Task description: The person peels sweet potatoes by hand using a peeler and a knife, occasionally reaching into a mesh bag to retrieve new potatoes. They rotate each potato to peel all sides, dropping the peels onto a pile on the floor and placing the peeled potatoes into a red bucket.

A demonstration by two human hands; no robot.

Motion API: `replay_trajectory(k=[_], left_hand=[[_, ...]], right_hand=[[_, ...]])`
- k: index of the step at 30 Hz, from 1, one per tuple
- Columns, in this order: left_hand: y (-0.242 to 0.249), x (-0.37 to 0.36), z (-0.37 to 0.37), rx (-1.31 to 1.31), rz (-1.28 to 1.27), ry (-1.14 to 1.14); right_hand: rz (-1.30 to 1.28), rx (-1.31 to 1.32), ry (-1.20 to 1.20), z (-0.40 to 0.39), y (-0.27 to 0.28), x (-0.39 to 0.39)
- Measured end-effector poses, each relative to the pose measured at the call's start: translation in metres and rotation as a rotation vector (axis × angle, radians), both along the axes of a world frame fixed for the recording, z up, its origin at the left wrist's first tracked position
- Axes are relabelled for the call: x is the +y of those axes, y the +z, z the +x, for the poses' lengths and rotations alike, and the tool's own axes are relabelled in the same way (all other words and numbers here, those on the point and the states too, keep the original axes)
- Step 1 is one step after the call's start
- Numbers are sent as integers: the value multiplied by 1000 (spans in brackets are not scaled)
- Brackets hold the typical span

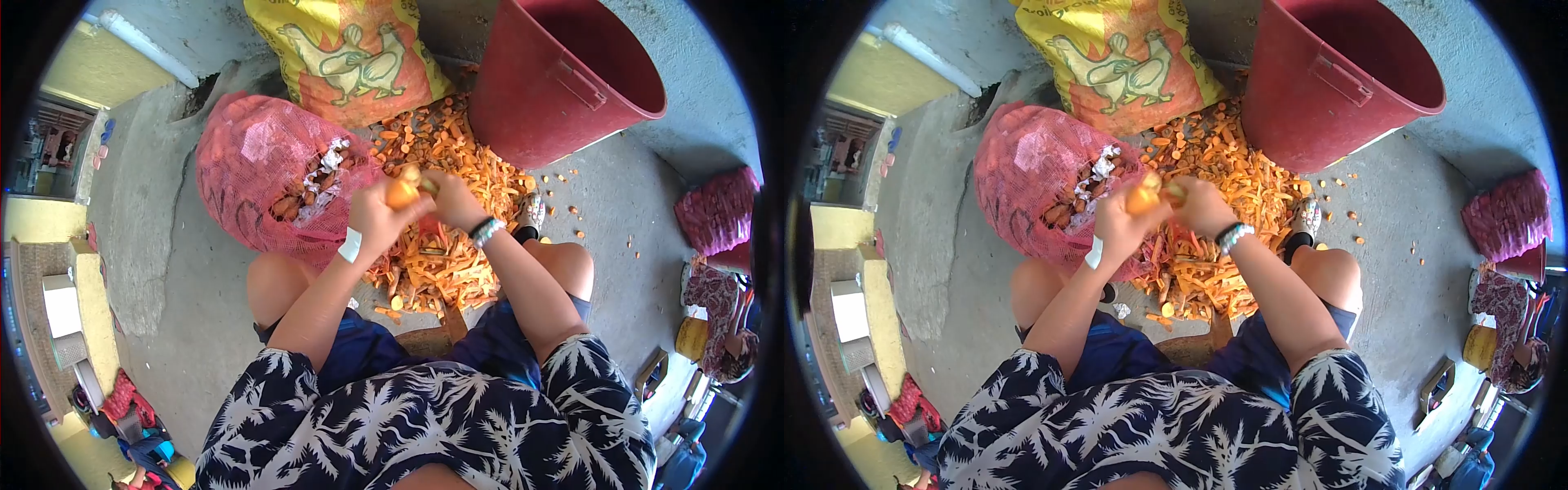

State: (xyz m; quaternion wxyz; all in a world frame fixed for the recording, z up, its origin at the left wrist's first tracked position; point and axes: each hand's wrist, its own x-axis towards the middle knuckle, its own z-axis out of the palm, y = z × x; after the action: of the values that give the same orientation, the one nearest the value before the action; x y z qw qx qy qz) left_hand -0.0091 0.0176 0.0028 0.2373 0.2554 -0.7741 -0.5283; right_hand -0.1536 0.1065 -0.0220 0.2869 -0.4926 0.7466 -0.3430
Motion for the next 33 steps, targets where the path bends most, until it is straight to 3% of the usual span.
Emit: replay_trajectory(k=[1, 2, 4, 6, 7, 10, 11, 12, 13, 15, 16, 17, 18, 22, 24, 26, 27, 29, 30, 32, 33], left_hand=[[31, 12, 2, 85, -38, -185], [30, 17, 3, 88, -122, -309], [28, 17, 6, -77, 127, -292], [20, 1, 14, -97, 62, -205], [15, -7, 18, -135, 83, -194], [11, -15, 18, -73, 170, -127], [14, -18, 17, -102, 8, -127], [13, -18, 17, -98, 10, -125], [12, -19, 17, -108, -102, -119], [11, -20, 18, -120, -212, -109], [10, -21, 17, -114, -368, -84], [10, -22, 16, -106, -525, -58], [10, -22, 15, -107, -525, -58], [12, -17, 12, -100, -657, -14], [15, -14, 12, -105, -716, 7], [18, -14, 11, -48, -619, -5], [16, -14, 10, -43, -621, -9], [7, -13, 10, 34, -299, 76], [3, -14, 11, 36, -300, 81], [5, -15, 12, -144, 638, -22], [6, -13, 12, -120, 778, -79]], right_hand=[[193, 62, -104, -10, -13, 1], [386, 115, -214, -16, -25, 2], [433, 208, -226, -29, -46, 5], [476, 547, -202, -39, -66, 11], [534, 411, -305, -41, -30, 6], [151, 428, -453, -58, 11, 11], [-61, 423, -472, -64, 11, 13], [-273, 412, -486, -70, 9, 14], [-272, 412, -482, -69, 14, 13], [-434, -418, -532, -61, 32, 9], [-434, -419, -531, -55, 38, 7], [-500, -671, -486, -46, 43, 4], [-562, -924, -435, -37, 47, 2], [-525, -990, -280, -11, 55, -1], [-504, -853, -420, -16, 43, -4], [-590, -397, -778, -36, 34, -7], [-657, -629, -793, -42, 34, -4], [-686, -702, -764, -41, 38, -1], [-710, -782, -733, -39, 39, 0], [-733, -904, -674, -33, 40, 1], [-719, -918, -646, -29, 40, 0]])
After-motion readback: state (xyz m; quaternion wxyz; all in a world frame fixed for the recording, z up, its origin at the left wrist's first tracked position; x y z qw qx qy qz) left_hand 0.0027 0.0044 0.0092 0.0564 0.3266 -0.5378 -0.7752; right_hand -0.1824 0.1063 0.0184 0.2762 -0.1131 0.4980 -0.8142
